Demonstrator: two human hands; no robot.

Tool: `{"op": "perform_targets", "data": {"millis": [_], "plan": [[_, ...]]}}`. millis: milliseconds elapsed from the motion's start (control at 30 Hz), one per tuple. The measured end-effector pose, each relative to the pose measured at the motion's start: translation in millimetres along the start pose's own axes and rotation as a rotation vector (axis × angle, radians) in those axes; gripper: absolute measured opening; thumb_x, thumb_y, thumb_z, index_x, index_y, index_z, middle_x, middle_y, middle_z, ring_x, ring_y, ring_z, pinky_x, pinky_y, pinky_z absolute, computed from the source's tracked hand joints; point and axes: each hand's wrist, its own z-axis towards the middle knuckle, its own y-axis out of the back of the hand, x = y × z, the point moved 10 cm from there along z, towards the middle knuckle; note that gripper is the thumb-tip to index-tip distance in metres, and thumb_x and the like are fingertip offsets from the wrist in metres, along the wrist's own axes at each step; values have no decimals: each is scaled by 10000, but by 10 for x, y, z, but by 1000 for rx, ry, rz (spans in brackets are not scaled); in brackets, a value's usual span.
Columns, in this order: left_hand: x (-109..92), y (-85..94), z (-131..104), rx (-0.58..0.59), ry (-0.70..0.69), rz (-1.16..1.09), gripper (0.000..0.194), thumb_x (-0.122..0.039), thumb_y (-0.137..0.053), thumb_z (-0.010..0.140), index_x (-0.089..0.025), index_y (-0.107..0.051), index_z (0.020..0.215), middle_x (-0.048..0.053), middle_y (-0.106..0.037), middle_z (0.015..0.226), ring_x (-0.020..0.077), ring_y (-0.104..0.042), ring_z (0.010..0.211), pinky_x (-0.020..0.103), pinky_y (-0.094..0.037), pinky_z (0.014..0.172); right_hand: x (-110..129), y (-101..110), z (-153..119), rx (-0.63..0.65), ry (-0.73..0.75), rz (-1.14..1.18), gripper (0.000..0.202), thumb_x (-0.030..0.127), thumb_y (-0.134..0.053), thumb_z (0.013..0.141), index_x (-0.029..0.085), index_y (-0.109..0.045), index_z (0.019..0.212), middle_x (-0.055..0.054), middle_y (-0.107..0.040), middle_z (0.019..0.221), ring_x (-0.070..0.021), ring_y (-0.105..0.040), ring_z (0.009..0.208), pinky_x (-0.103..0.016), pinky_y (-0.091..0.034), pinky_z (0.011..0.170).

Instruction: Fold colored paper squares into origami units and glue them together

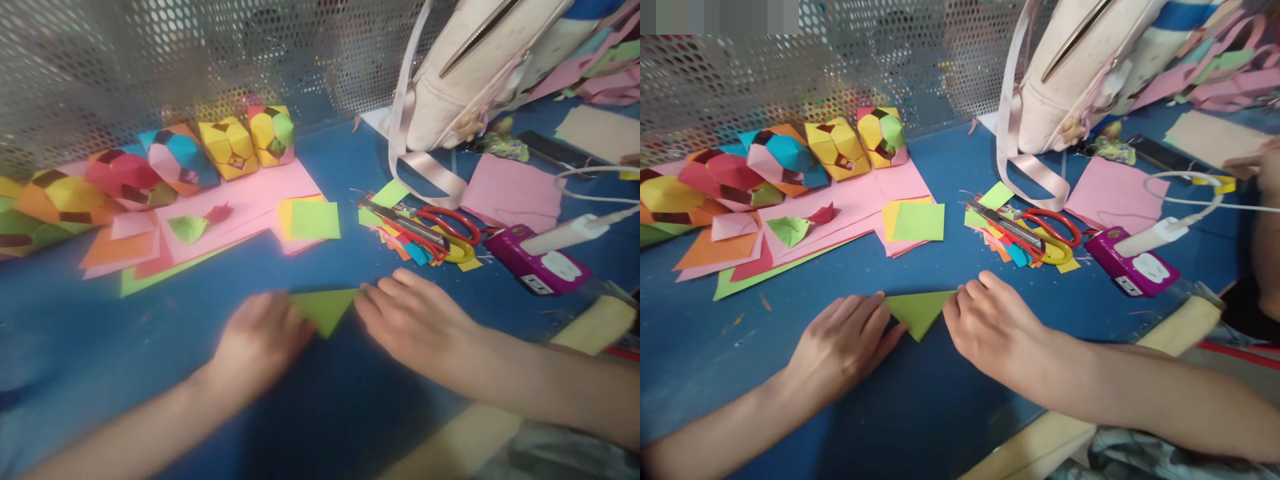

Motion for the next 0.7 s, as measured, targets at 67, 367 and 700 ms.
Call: {"op": "perform_targets", "data": {"millis": [67,367,700], "plan": [[145,37,17,-22,73,-90,70,-171,-527,807,-145,-578,768,121,-659,750,237,-608,655,360,-500,539,-153,91,43,-99,-56,72,171,58,-476,754,145,-586,657,-32,-511,507,-164,-441,515,-317,-244,558],[199,-70,57,-27,133,-520,174,-140,-532,806,-131,-542,979,163,-616,1044,250,-605,920,395,-520,760,-343,179,128,-306,-135,360,220,52,-415,806,108,-604,904,-69,-654,746,-187,-585,684,-315,-405,643],[521,-430,-147,33,705,-1235,39,-177,-495,842,-180,-513,808,15,-569,793,118,-587,640,261,-506,577,-530,-233,219,-227,-393,1102,494,294,-508,847,135,-328,1279,-121,-591,1044,-174,-618,830,-309,-539,667]]}}
